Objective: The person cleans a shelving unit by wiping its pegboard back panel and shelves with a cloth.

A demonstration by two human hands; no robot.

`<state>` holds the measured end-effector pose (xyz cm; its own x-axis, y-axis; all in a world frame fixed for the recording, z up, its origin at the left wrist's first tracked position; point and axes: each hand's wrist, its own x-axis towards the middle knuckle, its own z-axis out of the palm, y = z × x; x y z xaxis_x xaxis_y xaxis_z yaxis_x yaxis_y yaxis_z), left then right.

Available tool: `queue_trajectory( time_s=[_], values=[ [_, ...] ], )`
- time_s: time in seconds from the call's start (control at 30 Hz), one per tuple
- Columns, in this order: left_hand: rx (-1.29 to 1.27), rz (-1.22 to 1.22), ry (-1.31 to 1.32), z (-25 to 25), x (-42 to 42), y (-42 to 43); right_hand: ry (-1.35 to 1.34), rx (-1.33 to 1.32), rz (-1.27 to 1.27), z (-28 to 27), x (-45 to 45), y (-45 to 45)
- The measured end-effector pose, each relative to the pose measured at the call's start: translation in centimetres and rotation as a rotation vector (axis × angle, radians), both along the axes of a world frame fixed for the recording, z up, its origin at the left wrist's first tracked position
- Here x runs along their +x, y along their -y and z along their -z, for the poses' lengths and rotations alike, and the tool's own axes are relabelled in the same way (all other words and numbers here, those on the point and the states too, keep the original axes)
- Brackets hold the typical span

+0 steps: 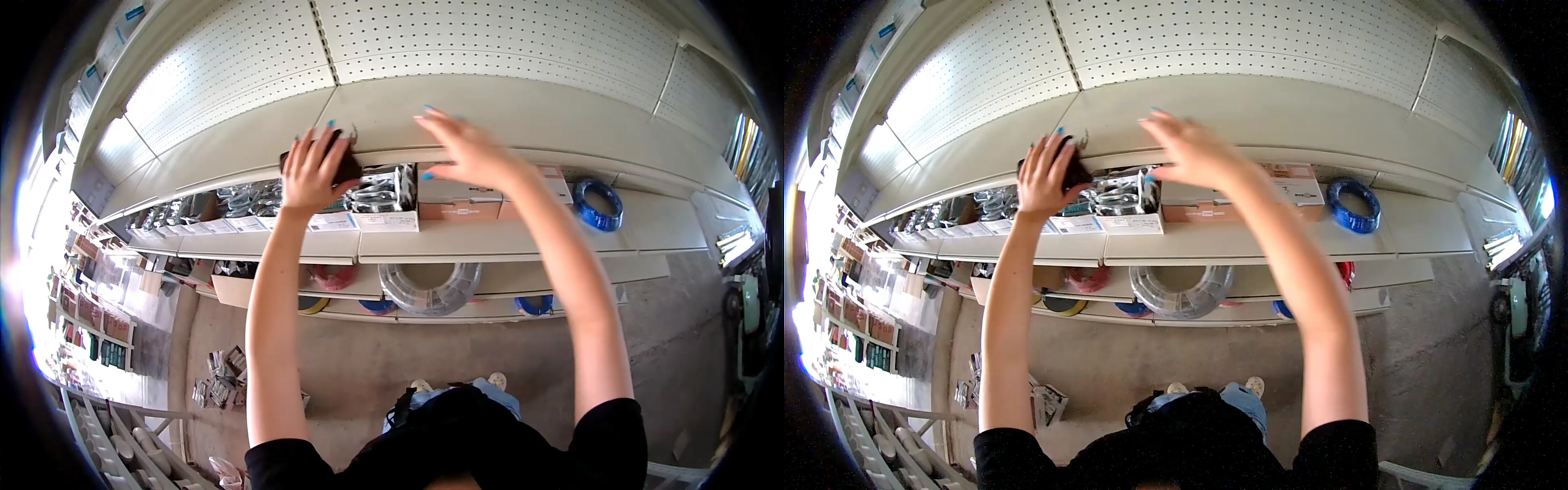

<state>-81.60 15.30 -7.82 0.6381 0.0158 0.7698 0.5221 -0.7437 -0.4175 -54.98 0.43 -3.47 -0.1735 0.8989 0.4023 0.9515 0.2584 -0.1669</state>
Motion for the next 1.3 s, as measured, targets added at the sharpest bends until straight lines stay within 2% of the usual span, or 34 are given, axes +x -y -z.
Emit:
queue_trajectory(
  time_s=[0.03, 0.1, 0.2, 0.23, 0.3, 0.43, 0.6, 0.73, 0.83, 1.1, 1.3],
  values=[
    [-0.029, -0.027, 0.012, 0.3, -0.5, -0.3, -0.013, -0.155, 0.131, -0.9, 2.2, 2.0],
    [0.02, -0.002, 0.068, 0.3, -0.4, -0.7, 0.161, 0.055, 0.177, 0.2, 8.2, 4.8],
    [-0.014, -0.01, 0.122, 0.3, 0.4, -0.4, 0.35, 0.19, 0.232, 0.5, 15.2, 9.1],
    [-0.035, 0.001, 0.154, 0.3, 0.9, -0.1, 0.337, 0.183, 0.236, 0.7, 16.0, 9.5],
    [-0.033, -0.02, 0.253, 0.5, 2.4, 0.5, 0.312, 0.173, 0.239, 1.1, 17.2, 10.2],
    [-0.001, -0.021, 0.289, 0.4, 6.7, 3.1, 0.308, 0.135, 0.237, 0.8, 16.7, 9.7],
    [-0.009, 0.103, 0.271, 0.0, 18.7, 10.5, 0.388, 0.272, 0.244, 1.0, 16.6, 10.0],
    [-0.038, 0.198, 0.338, -0.3, 27.7, 16.3, 0.318, 0.345, 0.174, 1.0, 16.7, 10.4],
    [0.004, 0.26, 0.43, -0.1, 31.3, 17.5, 0.284, 0.335, 0.069, 0.9, 17.6, 10.7],
    [0.015, 0.261, 0.33, 0.1, 29.9, 16.8, 0.331, 0.215, -0.008, 0.0, 17.7, 11.5],
    [-0.095, 0.123, 0.334, 0.1, 21.7, 12.8, -0.102, 0.326, -0.163, -0.2, 19.1, 12.1]
  ],
)
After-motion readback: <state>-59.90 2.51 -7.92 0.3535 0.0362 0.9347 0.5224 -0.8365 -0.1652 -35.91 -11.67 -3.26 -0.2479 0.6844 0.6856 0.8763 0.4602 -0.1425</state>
